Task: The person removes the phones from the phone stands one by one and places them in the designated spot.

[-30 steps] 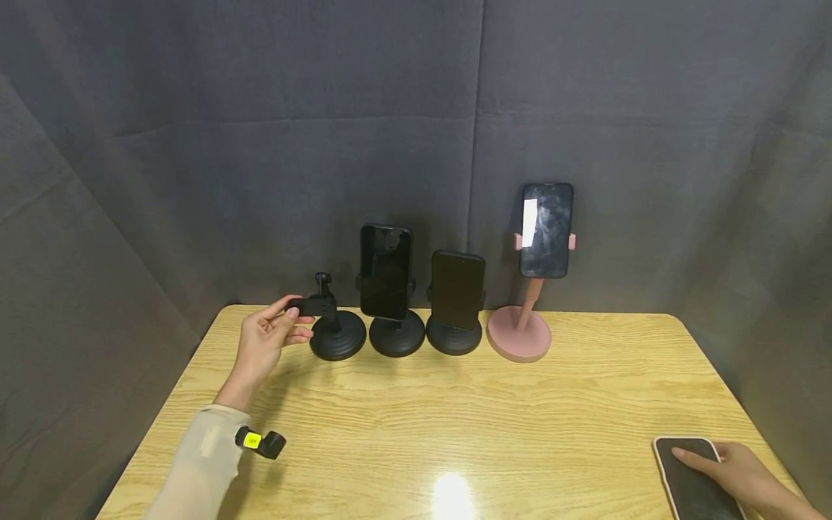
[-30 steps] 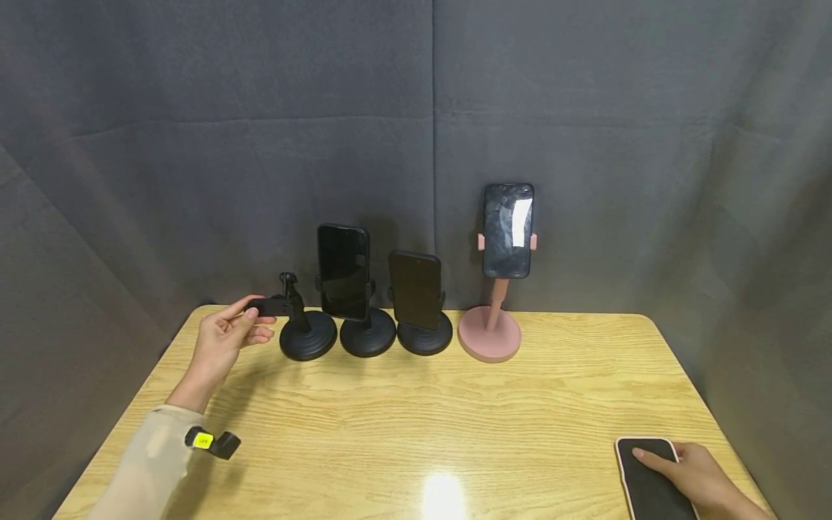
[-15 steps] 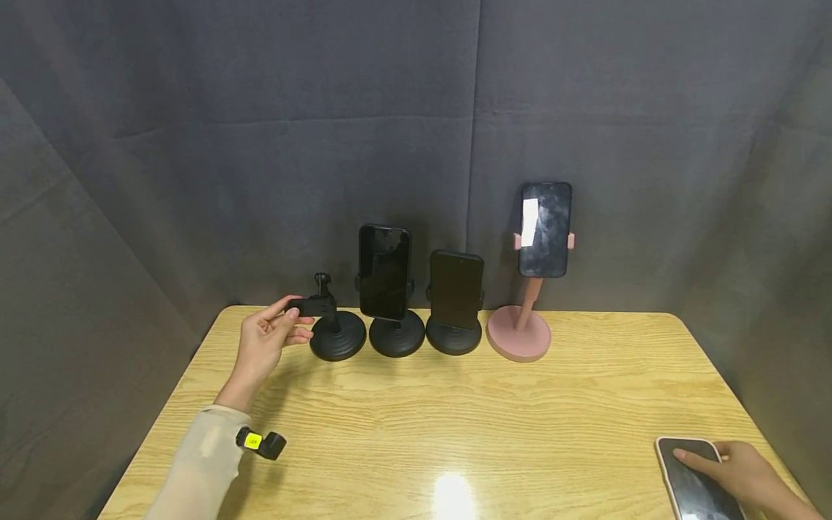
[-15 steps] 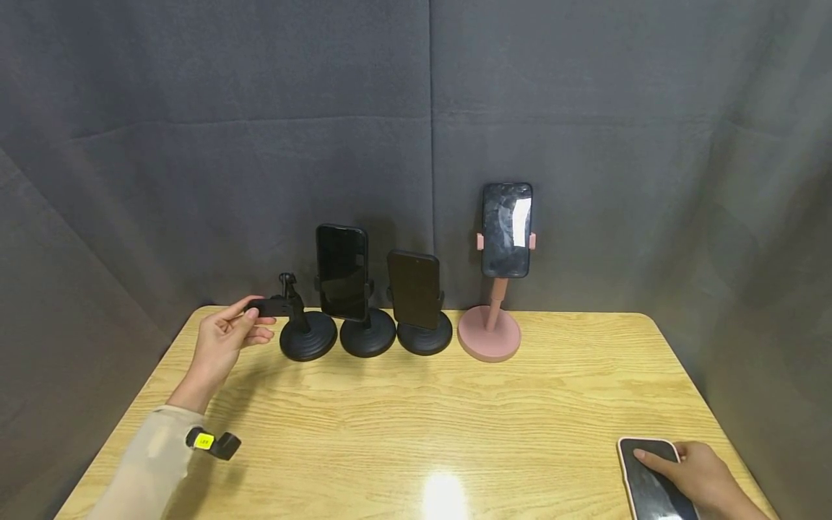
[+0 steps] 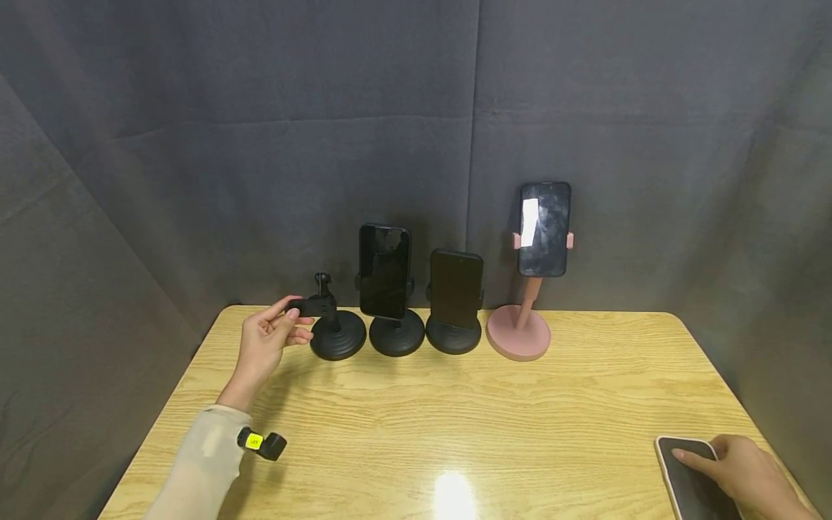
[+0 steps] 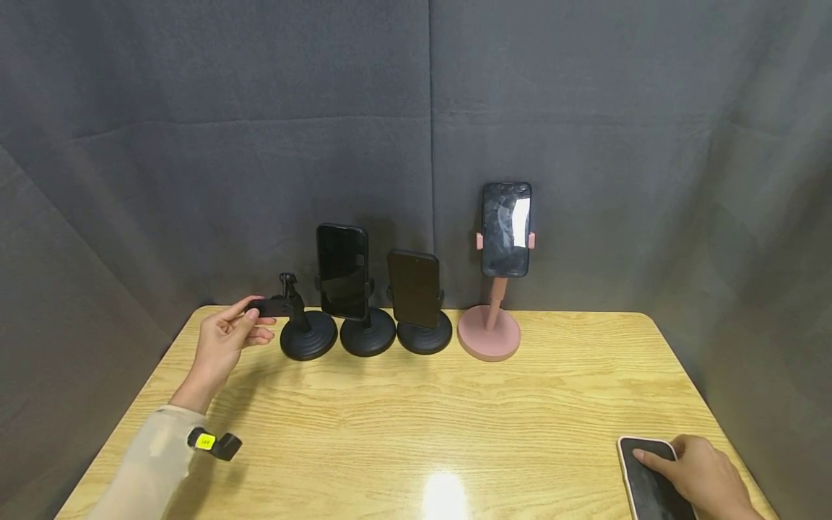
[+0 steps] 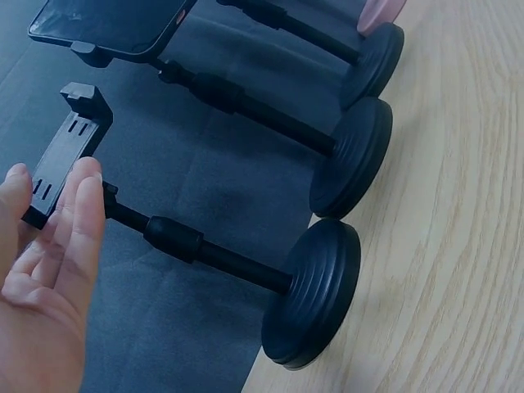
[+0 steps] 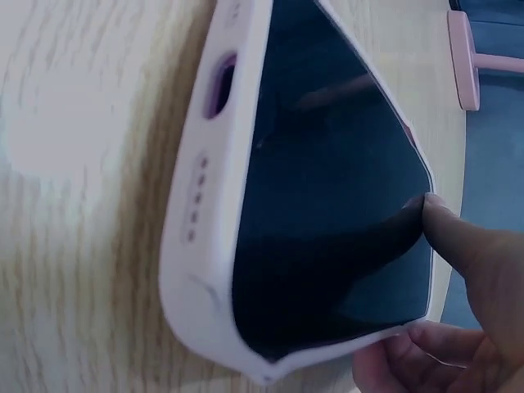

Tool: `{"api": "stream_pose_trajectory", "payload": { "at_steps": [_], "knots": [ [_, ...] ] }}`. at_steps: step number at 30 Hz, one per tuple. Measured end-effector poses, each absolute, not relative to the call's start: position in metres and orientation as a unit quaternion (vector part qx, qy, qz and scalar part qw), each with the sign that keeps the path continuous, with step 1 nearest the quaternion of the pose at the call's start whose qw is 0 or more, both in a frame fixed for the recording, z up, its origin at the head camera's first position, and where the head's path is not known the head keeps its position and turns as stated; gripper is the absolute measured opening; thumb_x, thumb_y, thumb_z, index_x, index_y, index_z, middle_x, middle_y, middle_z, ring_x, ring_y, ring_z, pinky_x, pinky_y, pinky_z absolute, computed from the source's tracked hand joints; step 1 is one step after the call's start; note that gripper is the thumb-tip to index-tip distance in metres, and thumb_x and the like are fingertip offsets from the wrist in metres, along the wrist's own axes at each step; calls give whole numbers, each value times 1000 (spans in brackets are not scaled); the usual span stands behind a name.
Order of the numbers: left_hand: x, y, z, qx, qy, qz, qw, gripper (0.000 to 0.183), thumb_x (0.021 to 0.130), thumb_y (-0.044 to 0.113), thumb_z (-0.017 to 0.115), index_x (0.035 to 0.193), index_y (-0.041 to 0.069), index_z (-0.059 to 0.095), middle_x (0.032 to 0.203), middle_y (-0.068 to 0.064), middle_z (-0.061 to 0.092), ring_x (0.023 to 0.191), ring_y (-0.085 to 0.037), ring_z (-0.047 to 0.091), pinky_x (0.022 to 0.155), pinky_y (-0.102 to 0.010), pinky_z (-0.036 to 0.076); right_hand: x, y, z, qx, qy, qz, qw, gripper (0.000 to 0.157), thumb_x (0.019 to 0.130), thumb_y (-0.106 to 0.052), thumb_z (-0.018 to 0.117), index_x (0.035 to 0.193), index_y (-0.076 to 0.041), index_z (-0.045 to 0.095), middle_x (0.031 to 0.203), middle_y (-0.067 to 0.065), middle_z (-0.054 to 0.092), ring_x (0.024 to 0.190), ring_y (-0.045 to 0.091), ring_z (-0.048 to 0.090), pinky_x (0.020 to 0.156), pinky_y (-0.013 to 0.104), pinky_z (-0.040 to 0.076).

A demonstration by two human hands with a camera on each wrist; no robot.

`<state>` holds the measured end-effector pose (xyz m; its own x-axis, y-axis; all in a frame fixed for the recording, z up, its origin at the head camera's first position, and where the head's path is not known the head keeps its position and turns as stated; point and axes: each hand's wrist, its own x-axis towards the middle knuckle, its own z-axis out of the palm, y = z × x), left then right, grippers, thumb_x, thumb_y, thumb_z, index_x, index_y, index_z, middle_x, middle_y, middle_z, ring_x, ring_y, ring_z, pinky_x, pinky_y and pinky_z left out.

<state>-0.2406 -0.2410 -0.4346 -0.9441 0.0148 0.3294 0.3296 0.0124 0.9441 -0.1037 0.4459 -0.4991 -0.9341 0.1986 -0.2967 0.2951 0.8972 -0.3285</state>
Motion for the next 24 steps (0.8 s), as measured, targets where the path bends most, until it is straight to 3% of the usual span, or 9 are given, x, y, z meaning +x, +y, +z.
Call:
{"api": "stream_pose_trajectory", "payload": {
  "at_steps": [4, 6, 11, 15, 20, 24],
  "knots": [
    [-240, -240, -435, -121, -699, -695, 116, 38, 105, 15, 55, 136, -7, 54, 87, 11, 77, 69, -3, 73, 68, -18, 60, -102, 443, -497, 122, 970, -177, 116, 62, 91, -64, 64, 65, -13, 41, 60, -5, 36, 58, 14, 41, 55, 28, 32],
    [-239, -240, -435, -118, -698, -696, 118, 35, 105, 15, 54, 134, -5, 55, 86, 11, 77, 68, -3, 73, 67, -19, 60, -101, 443, -495, 115, 972, -171, 111, 62, 91, -63, 64, 70, -6, 52, 63, -4, 45, 61, 15, 45, 56, 29, 36],
    [-239, -237, -435, -104, -708, -687, 126, 33, 106, 16, 53, 132, -3, 56, 86, 12, 76, 67, -3, 73, 66, -19, 60, -102, 444, -495, 104, 974, -161, 117, 77, 90, -62, 66, 102, 14, 65, 86, 17, 69, 74, 25, 62, 65, 45, 53],
    [-236, -237, -435, -104, -717, -677, 129, 42, 107, 17, 51, 137, -11, 52, 89, 13, 75, 70, -1, 73, 66, -19, 60, -104, 447, -497, 110, 972, -161, 133, 84, 89, -64, 66, 108, 18, 62, 98, 29, 69, 82, 33, 68, 70, 51, 54],
    [-230, -238, -438, -97, -722, -673, 129, 43, 107, 16, 51, 137, -14, 51, 92, 12, 75, 72, -2, 73, 67, -20, 61, -105, 450, -498, 119, 968, -165, 145, 87, 88, -66, 66, 109, 19, 61, 97, 28, 68, 82, 33, 67, 70, 49, 54],
    [-225, -239, -440, -86, -734, -661, 130, 41, 107, 17, 51, 133, -14, 54, 93, 16, 74, 73, -2, 72, 67, -20, 61, -105, 451, -497, 118, 966, -171, 153, 88, 94, -65, 58, 112, 21, 58, 99, 31, 68, 85, 36, 68, 71, 50, 55]
  ]
}}
